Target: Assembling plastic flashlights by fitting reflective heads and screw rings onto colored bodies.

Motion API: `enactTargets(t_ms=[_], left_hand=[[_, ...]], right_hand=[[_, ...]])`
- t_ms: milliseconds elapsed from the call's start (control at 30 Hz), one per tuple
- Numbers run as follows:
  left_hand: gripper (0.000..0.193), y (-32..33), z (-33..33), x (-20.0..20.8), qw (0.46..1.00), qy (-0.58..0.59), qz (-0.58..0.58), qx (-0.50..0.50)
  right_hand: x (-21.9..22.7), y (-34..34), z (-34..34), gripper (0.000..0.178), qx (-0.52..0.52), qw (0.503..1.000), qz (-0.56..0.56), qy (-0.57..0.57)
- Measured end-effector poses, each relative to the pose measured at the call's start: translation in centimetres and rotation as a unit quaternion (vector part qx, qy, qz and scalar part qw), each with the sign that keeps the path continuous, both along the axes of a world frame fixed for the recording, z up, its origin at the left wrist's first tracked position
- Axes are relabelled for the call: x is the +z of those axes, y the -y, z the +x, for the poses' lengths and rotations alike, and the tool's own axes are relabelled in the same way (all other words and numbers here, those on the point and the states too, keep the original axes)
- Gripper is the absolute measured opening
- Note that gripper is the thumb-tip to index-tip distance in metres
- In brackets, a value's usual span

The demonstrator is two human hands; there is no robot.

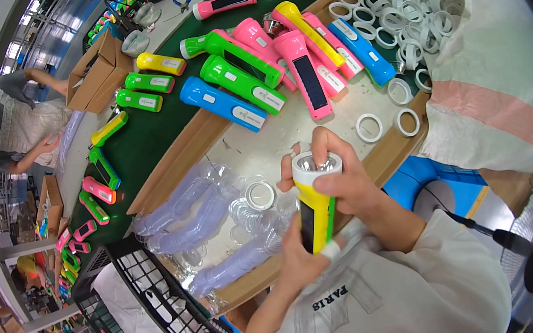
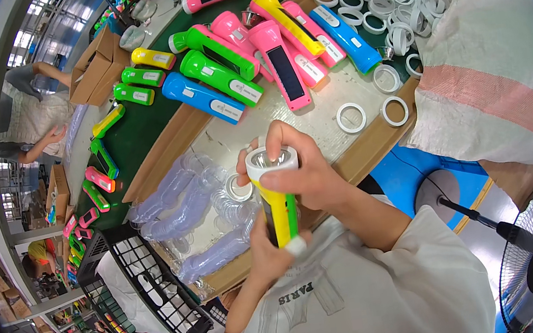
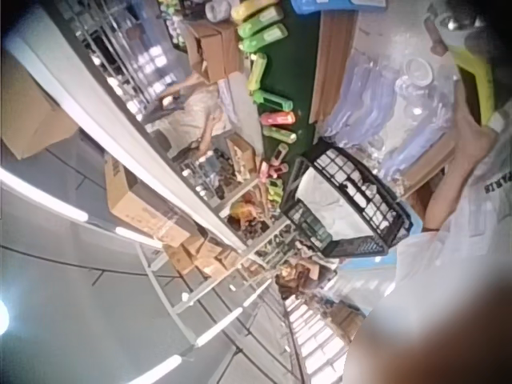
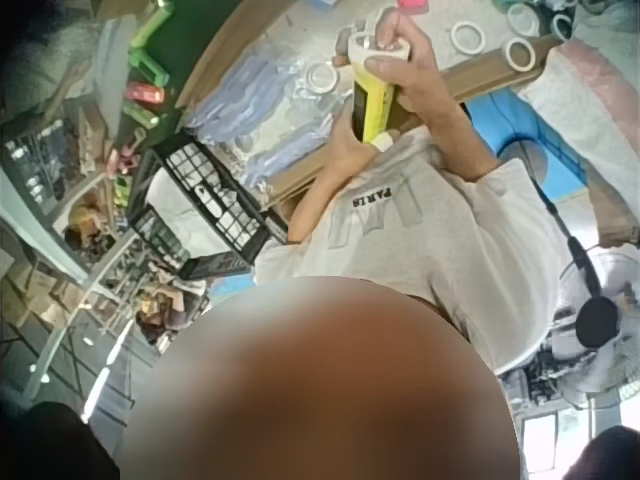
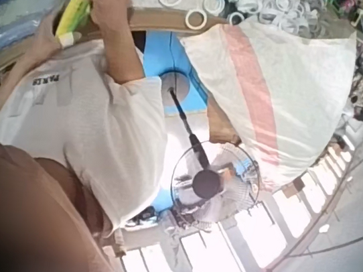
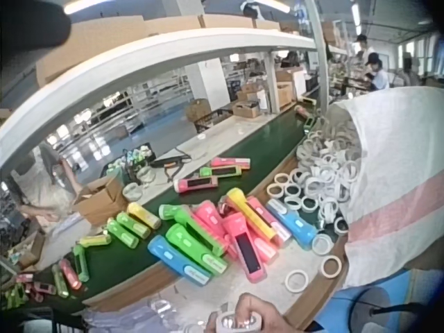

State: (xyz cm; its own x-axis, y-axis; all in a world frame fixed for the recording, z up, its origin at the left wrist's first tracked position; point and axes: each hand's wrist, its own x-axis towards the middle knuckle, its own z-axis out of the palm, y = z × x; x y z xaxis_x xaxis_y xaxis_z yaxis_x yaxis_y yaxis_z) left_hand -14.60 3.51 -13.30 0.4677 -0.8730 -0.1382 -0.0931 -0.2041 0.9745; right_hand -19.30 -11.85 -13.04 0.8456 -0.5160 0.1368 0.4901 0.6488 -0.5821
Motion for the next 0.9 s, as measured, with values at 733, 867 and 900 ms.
enactTargets(t_ms=[733,867,900], left_hand=[[0.05,1.1,6.8,-0.4,0.979,-0.133,-0.044,0.146],[0.044,0.9,7.3,-1.0,0.992,0.05,-0.008,0.116],[0.044,0.7,7.6,-1.2,0.973,0.212,0.025,0.085]], right_hand=[[3.1,18.2,3.8,0.037,-0.341,0.92,-0.084,-0.173],[3.4,30.6,1.5,0.048,-0.452,0.821,-0.199,-0.287],[4.0,30.0,1.8,0.054,-0.492,0.767,-0.226,-0.344]])
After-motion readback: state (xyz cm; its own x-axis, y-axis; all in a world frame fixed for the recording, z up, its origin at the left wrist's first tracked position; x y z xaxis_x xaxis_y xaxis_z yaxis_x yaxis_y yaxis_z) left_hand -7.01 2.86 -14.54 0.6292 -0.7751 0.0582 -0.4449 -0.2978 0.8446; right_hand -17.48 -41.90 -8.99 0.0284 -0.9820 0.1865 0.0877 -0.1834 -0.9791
